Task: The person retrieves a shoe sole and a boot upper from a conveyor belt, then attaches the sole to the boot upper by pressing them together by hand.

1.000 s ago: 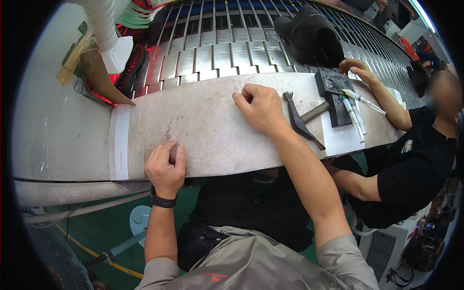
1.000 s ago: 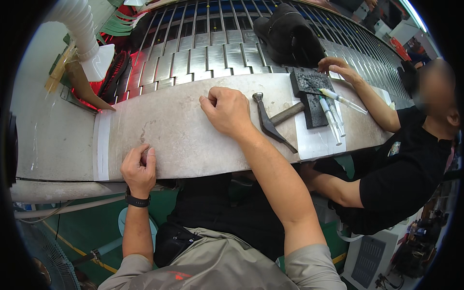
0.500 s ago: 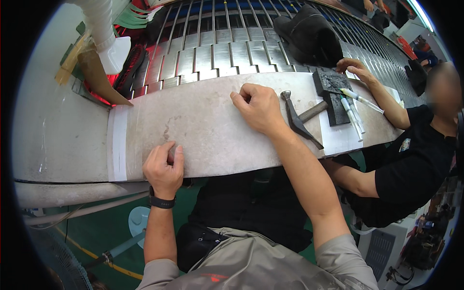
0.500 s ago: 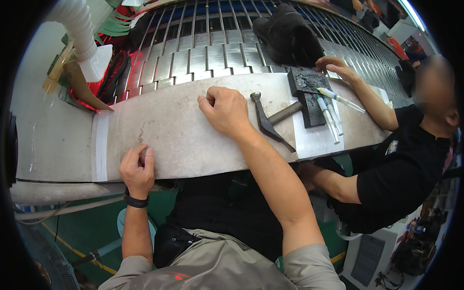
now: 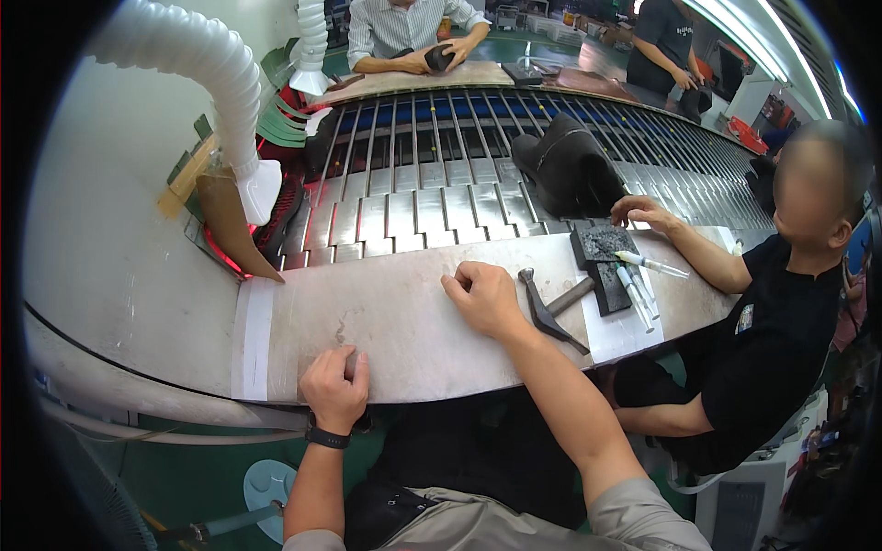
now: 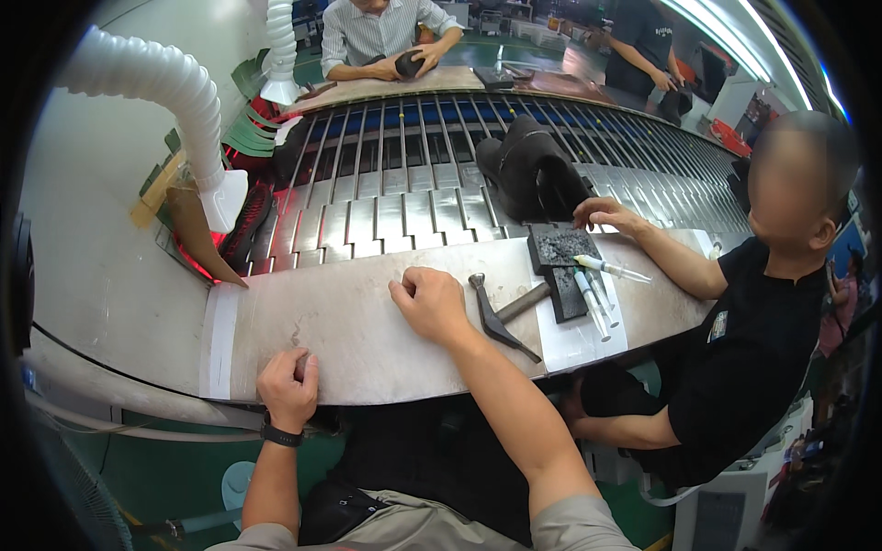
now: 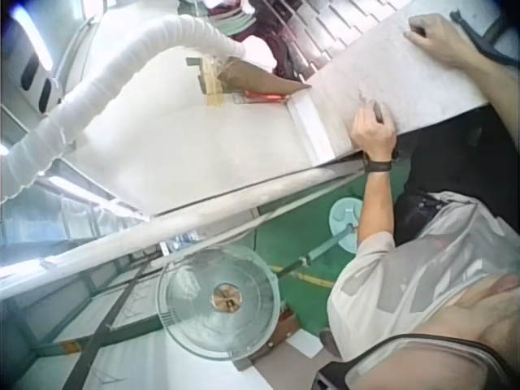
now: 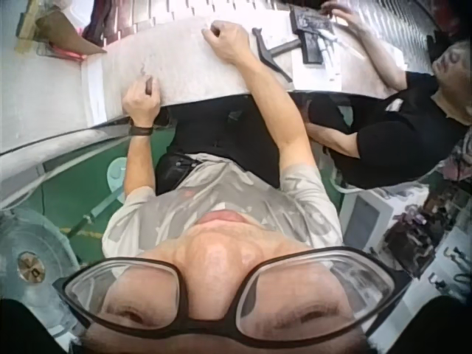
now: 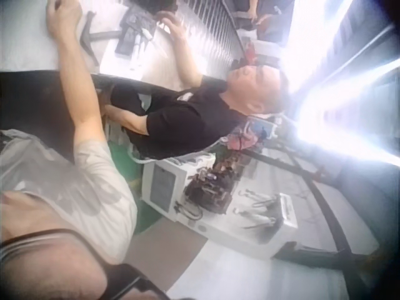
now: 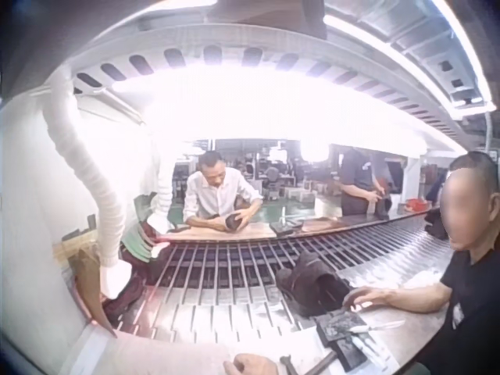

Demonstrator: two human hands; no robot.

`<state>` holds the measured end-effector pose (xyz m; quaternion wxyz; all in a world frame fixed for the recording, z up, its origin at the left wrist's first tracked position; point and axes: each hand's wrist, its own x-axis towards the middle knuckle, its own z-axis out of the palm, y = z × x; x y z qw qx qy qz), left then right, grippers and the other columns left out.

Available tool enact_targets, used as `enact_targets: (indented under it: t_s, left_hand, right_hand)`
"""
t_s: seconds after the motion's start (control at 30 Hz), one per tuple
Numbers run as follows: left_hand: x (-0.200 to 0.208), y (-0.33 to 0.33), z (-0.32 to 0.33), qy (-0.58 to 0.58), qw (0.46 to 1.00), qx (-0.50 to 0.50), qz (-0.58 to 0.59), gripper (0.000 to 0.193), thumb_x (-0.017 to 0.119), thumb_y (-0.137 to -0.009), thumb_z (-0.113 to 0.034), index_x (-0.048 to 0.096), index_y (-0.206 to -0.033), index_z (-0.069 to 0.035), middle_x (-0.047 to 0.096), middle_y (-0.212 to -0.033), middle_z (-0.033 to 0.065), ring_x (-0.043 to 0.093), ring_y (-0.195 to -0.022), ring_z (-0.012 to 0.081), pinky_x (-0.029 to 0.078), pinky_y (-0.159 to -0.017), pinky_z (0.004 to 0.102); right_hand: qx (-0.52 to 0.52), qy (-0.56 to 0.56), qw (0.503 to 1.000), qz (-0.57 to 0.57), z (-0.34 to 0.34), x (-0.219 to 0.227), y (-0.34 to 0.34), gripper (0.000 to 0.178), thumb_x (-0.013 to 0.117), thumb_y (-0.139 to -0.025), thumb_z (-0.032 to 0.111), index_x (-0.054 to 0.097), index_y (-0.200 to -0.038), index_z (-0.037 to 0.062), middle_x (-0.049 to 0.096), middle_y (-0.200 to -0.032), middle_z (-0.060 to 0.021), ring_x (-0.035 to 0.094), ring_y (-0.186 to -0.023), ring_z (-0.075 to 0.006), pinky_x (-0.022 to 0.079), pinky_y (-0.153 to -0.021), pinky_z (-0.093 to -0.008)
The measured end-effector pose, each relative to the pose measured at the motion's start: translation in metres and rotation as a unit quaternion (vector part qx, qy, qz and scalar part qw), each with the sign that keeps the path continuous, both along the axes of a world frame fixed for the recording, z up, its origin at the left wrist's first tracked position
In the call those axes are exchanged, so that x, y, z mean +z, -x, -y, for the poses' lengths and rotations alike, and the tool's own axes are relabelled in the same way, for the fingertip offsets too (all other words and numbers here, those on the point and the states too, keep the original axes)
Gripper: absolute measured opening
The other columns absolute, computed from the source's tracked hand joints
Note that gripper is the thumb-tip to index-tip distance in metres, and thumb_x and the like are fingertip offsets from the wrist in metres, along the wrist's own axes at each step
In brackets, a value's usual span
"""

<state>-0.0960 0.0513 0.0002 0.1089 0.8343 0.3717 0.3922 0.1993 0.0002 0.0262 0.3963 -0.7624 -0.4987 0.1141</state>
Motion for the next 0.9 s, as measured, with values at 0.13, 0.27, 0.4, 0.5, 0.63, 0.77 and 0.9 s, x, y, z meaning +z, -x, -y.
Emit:
enact_targets:
  t_s: [0.13, 0.27, 0.4, 0.5, 0.63, 0.77, 0.9]
  left_hand:
    - [0.001, -0.002, -0.002, -0.013, 1.0, -0.003, 0.008, 0.014, 0.081, -0.088, -0.015, 0.076, -0.097, -0.005, 0.064, -0.073, 0.0106, 0.063, -0.066, 0.0344, 0.049, -0.061, 0.0476]
    - [0.003, 0.001, -0.001, 0.0, 1.0, 0.009, -0.004, 0.015, 0.081, -0.088, -0.015, 0.076, -0.097, -0.005, 0.064, -0.074, 0.0105, 0.063, -0.066, 0.0339, 0.049, -0.061, 0.0472]
    - [0.002, -0.001, -0.002, -0.01, 1.0, 0.001, 0.0, 0.014, 0.081, -0.088, -0.015, 0.076, -0.097, -0.005, 0.063, -0.073, 0.0101, 0.063, -0.065, 0.0334, 0.049, -0.061, 0.047]
    - [0.0, 0.004, -0.003, -0.007, 1.0, -0.004, -0.001, 0.013, 0.08, -0.089, -0.013, 0.076, -0.098, -0.004, 0.064, -0.073, 0.0114, 0.061, -0.063, 0.0322, 0.048, -0.059, 0.0453]
    - [-0.002, 0.005, -0.004, -0.014, 1.0, -0.01, 0.0, 0.013, 0.08, -0.091, -0.011, 0.076, -0.099, -0.003, 0.064, -0.074, 0.0127, 0.059, -0.06, 0.0305, 0.047, -0.058, 0.043]
    - [-0.003, 0.004, -0.005, -0.008, 1.0, -0.002, 0.0, 0.013, 0.081, -0.088, -0.013, 0.076, -0.097, -0.005, 0.062, -0.069, 0.01, 0.061, -0.063, 0.032, 0.048, -0.059, 0.0452]
    - [-0.002, 0.006, -0.005, -0.004, 1.0, 0.002, 0.007, 0.013, 0.081, -0.088, -0.013, 0.076, -0.097, -0.004, 0.061, -0.069, 0.0096, 0.061, -0.062, 0.0318, 0.047, -0.059, 0.0452]
  right_hand:
    - [-0.001, -0.005, 1.0, -0.001, -0.002, 0.001, -0.002, 0.036, 0.074, -0.095, 0.032, 0.071, -0.077, 0.0014, 0.072, -0.075, -0.0181, 0.07, -0.071, -0.0379, 0.054, -0.069, -0.0488]
    - [-0.001, -0.008, 1.0, 0.0, -0.001, 0.004, 0.001, 0.036, 0.074, -0.095, 0.032, 0.071, -0.077, 0.0011, 0.072, -0.075, -0.0182, 0.069, -0.071, -0.0381, 0.054, -0.07, -0.0489]
    - [0.002, -0.012, 1.0, 0.003, 0.0, 0.002, -0.001, 0.035, 0.074, -0.095, 0.031, 0.071, -0.078, 0.0013, 0.072, -0.076, -0.018, 0.069, -0.071, -0.0381, 0.054, -0.07, -0.0491]
    - [0.005, -0.006, 1.0, -0.006, -0.001, 0.005, 0.004, 0.034, 0.074, -0.095, 0.031, 0.07, -0.078, 0.0018, 0.072, -0.076, -0.0175, 0.069, -0.071, -0.038, 0.054, -0.07, -0.0493]
    - [0.001, -0.04, 0.999, 0.02, -0.005, -0.008, 0.004, 0.035, 0.076, -0.095, 0.029, 0.071, -0.078, -0.001, 0.07, -0.072, -0.019, 0.067, -0.065, -0.0333, 0.052, -0.063, -0.0449]
    - [0.003, -0.034, 0.999, 0.013, -0.006, -0.006, 0.003, 0.034, 0.075, -0.095, 0.03, 0.07, -0.077, 0.0005, 0.07, -0.073, -0.0181, 0.068, -0.067, -0.0354, 0.052, -0.066, -0.0474]
    - [0.001, -0.029, 1.0, 0.002, -0.006, -0.003, 0.006, 0.034, 0.075, -0.094, 0.03, 0.07, -0.076, 0.0019, 0.071, -0.074, -0.0176, 0.069, -0.07, -0.0377, 0.053, -0.068, -0.0496]
